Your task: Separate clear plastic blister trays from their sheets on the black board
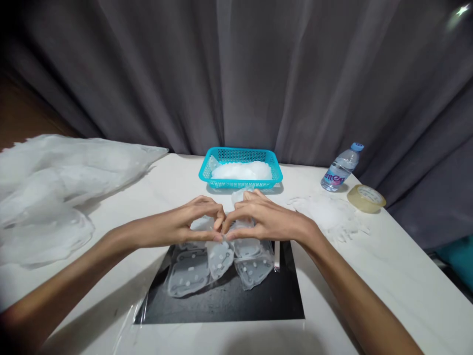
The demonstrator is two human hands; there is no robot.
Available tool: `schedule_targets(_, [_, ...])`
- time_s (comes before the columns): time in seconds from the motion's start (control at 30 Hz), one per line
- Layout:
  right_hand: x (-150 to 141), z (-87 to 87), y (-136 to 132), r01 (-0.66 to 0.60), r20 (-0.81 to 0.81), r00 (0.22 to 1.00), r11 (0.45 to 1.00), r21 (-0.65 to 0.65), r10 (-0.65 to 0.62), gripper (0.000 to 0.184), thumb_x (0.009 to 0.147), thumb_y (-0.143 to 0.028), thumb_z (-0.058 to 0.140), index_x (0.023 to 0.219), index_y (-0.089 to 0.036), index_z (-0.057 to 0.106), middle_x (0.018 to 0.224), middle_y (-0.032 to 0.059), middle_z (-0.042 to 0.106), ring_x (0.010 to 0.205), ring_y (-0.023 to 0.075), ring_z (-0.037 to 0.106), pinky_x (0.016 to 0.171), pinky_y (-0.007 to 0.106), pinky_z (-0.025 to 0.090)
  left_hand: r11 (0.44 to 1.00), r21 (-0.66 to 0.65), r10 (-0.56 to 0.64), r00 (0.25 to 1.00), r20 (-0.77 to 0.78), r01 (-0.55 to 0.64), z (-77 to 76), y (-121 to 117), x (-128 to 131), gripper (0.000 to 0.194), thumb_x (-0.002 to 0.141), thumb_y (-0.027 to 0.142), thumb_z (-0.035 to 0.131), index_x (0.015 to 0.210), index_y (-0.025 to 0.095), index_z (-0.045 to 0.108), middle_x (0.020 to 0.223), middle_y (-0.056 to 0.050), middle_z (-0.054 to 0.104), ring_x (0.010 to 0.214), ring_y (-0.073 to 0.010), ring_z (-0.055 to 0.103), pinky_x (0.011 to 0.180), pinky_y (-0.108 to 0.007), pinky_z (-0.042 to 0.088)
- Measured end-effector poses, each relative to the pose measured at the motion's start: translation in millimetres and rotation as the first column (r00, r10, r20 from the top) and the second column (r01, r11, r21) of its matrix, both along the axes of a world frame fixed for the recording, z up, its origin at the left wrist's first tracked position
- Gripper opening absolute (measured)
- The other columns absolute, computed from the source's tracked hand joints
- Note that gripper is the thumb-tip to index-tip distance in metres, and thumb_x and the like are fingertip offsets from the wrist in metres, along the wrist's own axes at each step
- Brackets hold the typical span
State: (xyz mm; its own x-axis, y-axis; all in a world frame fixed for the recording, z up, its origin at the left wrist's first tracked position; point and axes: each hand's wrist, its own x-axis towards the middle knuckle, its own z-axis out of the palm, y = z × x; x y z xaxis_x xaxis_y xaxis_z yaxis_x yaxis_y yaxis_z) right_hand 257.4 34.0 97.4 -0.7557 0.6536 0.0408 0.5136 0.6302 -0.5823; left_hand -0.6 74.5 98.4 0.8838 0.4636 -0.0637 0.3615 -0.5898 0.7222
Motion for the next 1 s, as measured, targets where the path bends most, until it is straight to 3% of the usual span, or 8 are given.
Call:
schedule_targets(0.07, [0,-1.6,0,0.006,0.024,1.000,1.000,0.028,-0.007,0.025,0.103,-0.049,0.061,0.110,-0.030,0.074,0.100,0.0000,0.070,0.104,0.0235,0.053,0.116,0.051,0.020,1.000,0.013,-0.001,1.000,0.007,0.001,0.3,-1,1,0.029,0.096,0.050,0.069,0.108,0.024,0.070,0.114,-0.004,0.069,0.122,-0.0254,0.051,0.107,-0.034,0.037])
schedule_targets(0.23, [-4,0.0,-6,0.028,-0.002,1.000,0.987,0.159,-0.028,0.013,0.102,-0.035,0.063,0.098,-0.024,0.069,0.104,0.0019,0.067,0.108,0.0244,0.051,0.108,0.045,0.031,0.996,0.089,0.007,0.999,0.036,-0.010,-0.5,-4,4,0.028,0.096,0.050,0.069,0.102,0.024,0.076,0.107,-0.003,0.073,0.119,-0.0245,0.053,0.108,-0.034,0.035])
schedule_targets(0.4, [-12,0.6,-10,0.070,-0.044,0.997,0.996,0.054,-0.068,0.010,0.102,-0.024,0.055,0.094,-0.022,0.060,0.095,0.0012,0.063,0.104,0.0217,0.055,0.095,0.036,0.041,0.997,0.069,0.015,0.996,0.083,-0.020,-6.0,1,4,0.024,0.099,0.046,0.067,0.100,0.025,0.079,0.105,-0.002,0.075,0.113,-0.0225,0.057,0.108,-0.034,0.034])
schedule_targets(0.5, [-12,-1.1,-8,0.088,-0.005,0.996,0.996,-0.005,-0.088,0.020,0.106,-0.029,0.049,0.091,-0.021,0.060,0.086,0.0008,0.061,0.095,0.0208,0.056,0.085,0.034,0.042,0.998,0.063,0.013,0.996,0.084,-0.018,-9.7,5,4,0.025,0.099,0.047,0.066,0.100,0.025,0.080,0.105,-0.002,0.075,0.111,-0.0222,0.058,0.108,-0.035,0.034])
schedule_targets(0.63, [-7,-4.6,-3,0.033,-0.019,0.999,0.999,-0.041,-0.034,0.028,0.106,-0.044,0.055,0.098,-0.021,0.068,0.090,0.0020,0.067,0.096,0.0211,0.056,0.089,0.034,0.043,0.997,0.080,-0.016,0.994,0.104,0.008,-11.1,7,6,0.027,0.099,0.047,0.066,0.097,0.023,0.080,0.097,-0.003,0.075,0.100,-0.0218,0.060,0.104,-0.036,0.036])
schedule_targets(0.73, [-6,-4.3,-2,-0.013,-0.017,1.000,1.000,-0.007,0.013,0.027,0.106,-0.042,0.055,0.101,-0.021,0.071,0.091,0.0025,0.068,0.095,0.0212,0.055,0.089,0.035,0.042,0.998,0.050,-0.041,0.991,0.125,0.035,-12.1,10,7,0.024,0.098,0.043,0.068,0.092,0.022,0.079,0.091,-0.001,0.075,0.092,-0.0200,0.060,0.100,-0.035,0.037])
schedule_targets(0.93, [1,17.8,-12,-0.006,0.002,1.000,1.000,-0.002,0.006,0.018,0.104,-0.032,0.060,0.096,-0.021,0.072,0.082,0.0006,0.066,0.086,0.0191,0.057,0.082,0.031,0.043,0.993,0.110,0.040,0.998,0.049,-0.045,-17.5,33,-14,0.024,0.093,0.039,0.070,0.079,0.019,0.071,0.084,-0.001,0.071,0.093,-0.0204,0.059,0.100,-0.033,0.037])
schedule_targets(1.0, [5,26.6,-16,-0.009,0.006,1.000,0.998,-0.060,0.009,0.016,0.103,-0.030,0.063,0.094,-0.021,0.073,0.086,0.0010,0.070,0.088,0.0183,0.060,0.083,0.030,0.044,0.998,0.049,0.028,1.000,-0.006,-0.028,-10.9,40,-24,0.024,0.093,0.039,0.070,0.081,0.019,0.073,0.088,-0.003,0.073,0.094,-0.0208,0.061,0.096,-0.030,0.041])
